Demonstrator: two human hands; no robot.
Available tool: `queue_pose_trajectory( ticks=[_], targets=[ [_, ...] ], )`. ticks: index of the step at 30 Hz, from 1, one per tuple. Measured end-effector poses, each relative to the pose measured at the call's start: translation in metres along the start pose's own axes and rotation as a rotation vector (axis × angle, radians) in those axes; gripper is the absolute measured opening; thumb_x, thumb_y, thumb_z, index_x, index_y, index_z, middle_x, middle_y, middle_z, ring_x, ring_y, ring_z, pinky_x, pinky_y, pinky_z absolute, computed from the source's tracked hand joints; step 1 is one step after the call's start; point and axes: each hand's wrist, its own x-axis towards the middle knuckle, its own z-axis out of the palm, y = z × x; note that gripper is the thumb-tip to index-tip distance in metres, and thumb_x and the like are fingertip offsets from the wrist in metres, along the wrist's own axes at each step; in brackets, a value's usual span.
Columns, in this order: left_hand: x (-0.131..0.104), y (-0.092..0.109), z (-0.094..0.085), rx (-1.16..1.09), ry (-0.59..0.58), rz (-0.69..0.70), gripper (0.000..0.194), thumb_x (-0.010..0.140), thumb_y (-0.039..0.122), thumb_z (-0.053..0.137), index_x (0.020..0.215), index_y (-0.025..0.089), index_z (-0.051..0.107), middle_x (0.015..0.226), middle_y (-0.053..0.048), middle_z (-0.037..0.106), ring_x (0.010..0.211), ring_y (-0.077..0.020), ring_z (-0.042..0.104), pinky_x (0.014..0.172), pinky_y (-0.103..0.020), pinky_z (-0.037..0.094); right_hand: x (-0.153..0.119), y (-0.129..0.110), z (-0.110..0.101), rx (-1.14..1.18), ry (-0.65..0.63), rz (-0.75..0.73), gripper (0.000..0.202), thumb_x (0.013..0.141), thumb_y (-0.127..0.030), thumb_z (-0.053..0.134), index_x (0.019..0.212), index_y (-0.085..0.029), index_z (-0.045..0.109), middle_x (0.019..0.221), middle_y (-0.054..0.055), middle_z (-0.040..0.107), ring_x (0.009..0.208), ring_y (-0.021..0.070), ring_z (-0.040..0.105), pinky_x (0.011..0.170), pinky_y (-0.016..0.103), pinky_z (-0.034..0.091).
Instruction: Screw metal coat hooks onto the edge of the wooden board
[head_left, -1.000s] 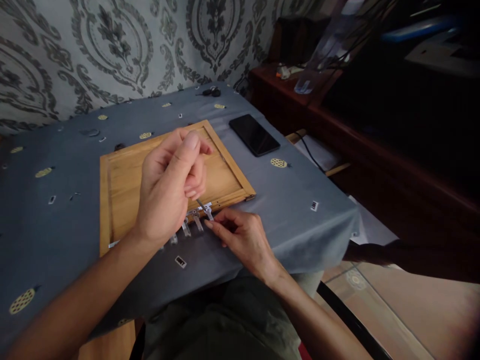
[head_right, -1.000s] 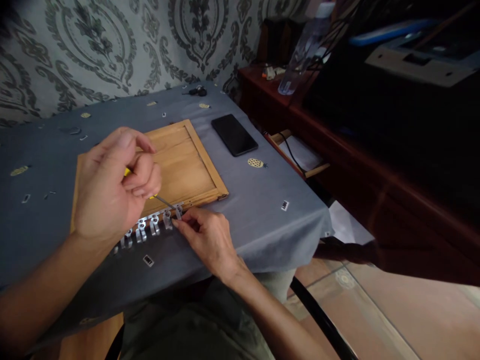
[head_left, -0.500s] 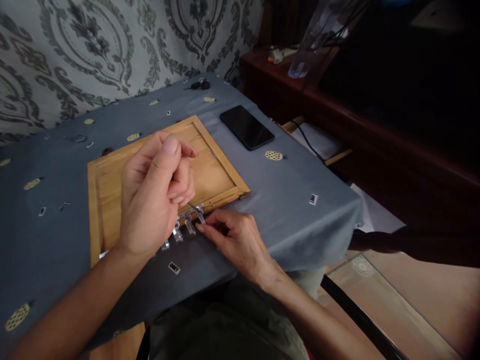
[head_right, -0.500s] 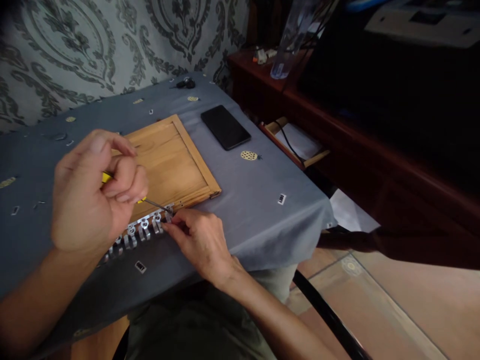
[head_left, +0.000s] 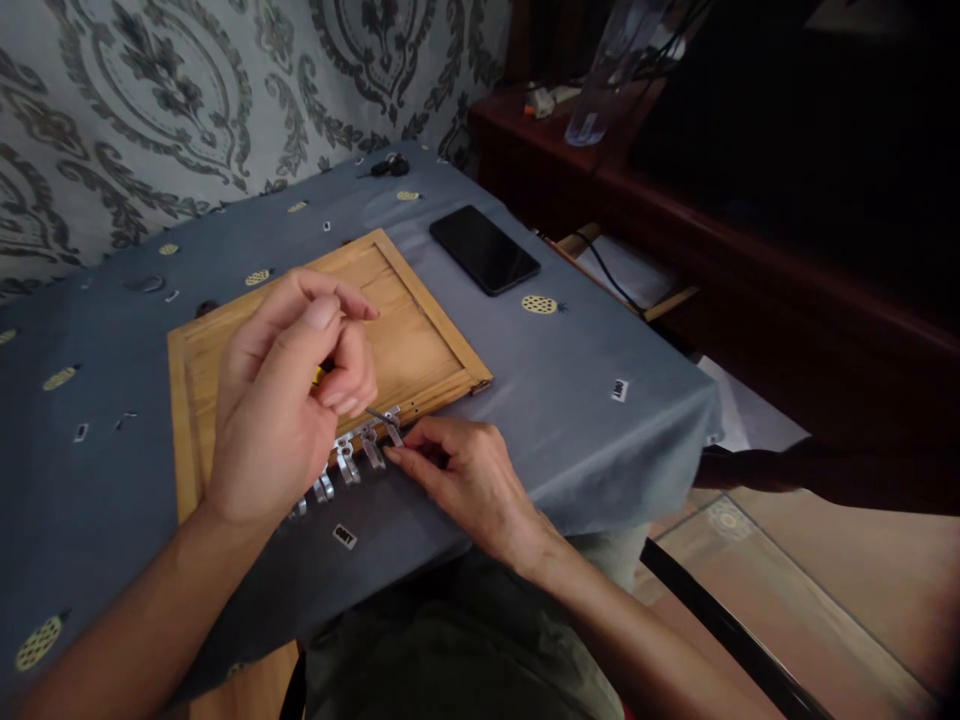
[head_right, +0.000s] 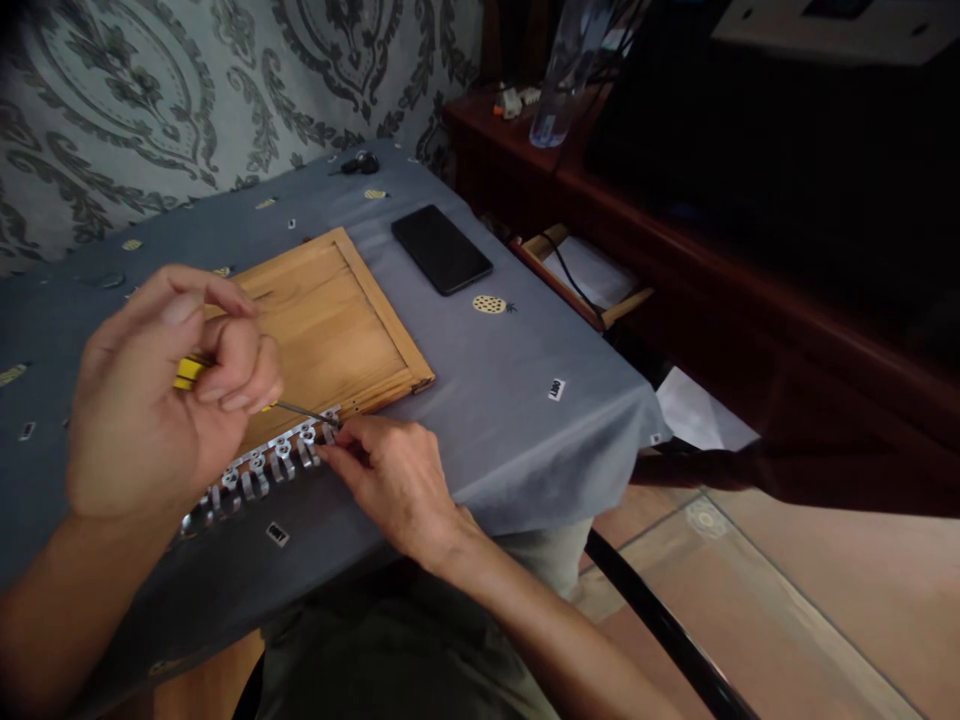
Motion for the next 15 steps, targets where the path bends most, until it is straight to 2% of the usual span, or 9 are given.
queue_pose_trajectory(
  ticks=[4, 10, 13, 15],
  targets=[
    [-0.002, -0.001, -0.004, -0.057, -0.052, 0.013, 0.017, 0.091, 0.014, 0.057, 0.078, 0.02, 0.067, 0.046, 0.008, 0.027, 0.041, -0.0074, 0.02, 0.043, -0.023, 0.023, 0.0, 0.0, 0.0, -0.012, -0.002, 0.005, 0.019, 0.091, -0.029, 0.072, 0.074, -0.021, 0.073, 0.067, -0.001, 0.072, 0.058, 0.0109, 0.06, 0.059, 0.026, 0.038],
    [0.01, -0.002, -0.004, -0.068, -0.118, -0.049, 0.021, 0.084, 0.008, 0.054, 0.077, 0.02, 0.069, 0.044, 0.01, 0.02, 0.038, -0.0052, 0.009, 0.041, -0.021, 0.019, 0.0, -0.001, 0.0, -0.03, 0.002, 0.022, 0.016, 0.09, -0.028, 0.075, 0.076, -0.021, 0.074, 0.065, -0.003, 0.07, 0.054, 0.0099, 0.052, 0.056, 0.025, 0.034],
    [0.014, -0.001, -0.006, -0.045, -0.168, -0.072, 0.019, 0.081, 0.009, 0.056, 0.078, 0.02, 0.071, 0.043, 0.01, 0.022, 0.037, -0.0051, 0.01, 0.04, -0.021, 0.019, 0.0, -0.002, 0.0, -0.027, -0.006, 0.021, 0.017, 0.091, -0.029, 0.074, 0.076, -0.021, 0.073, 0.067, -0.002, 0.071, 0.056, 0.0101, 0.055, 0.057, 0.025, 0.035],
    [0.015, -0.001, -0.007, -0.007, -0.2, -0.064, 0.016, 0.082, 0.011, 0.059, 0.081, 0.02, 0.072, 0.043, 0.009, 0.027, 0.037, -0.0065, 0.016, 0.042, -0.023, 0.023, 0.0, -0.002, -0.001, -0.028, -0.016, 0.024, 0.018, 0.092, -0.029, 0.073, 0.076, -0.021, 0.073, 0.067, -0.002, 0.071, 0.057, 0.0101, 0.055, 0.057, 0.025, 0.034]
  ],
)
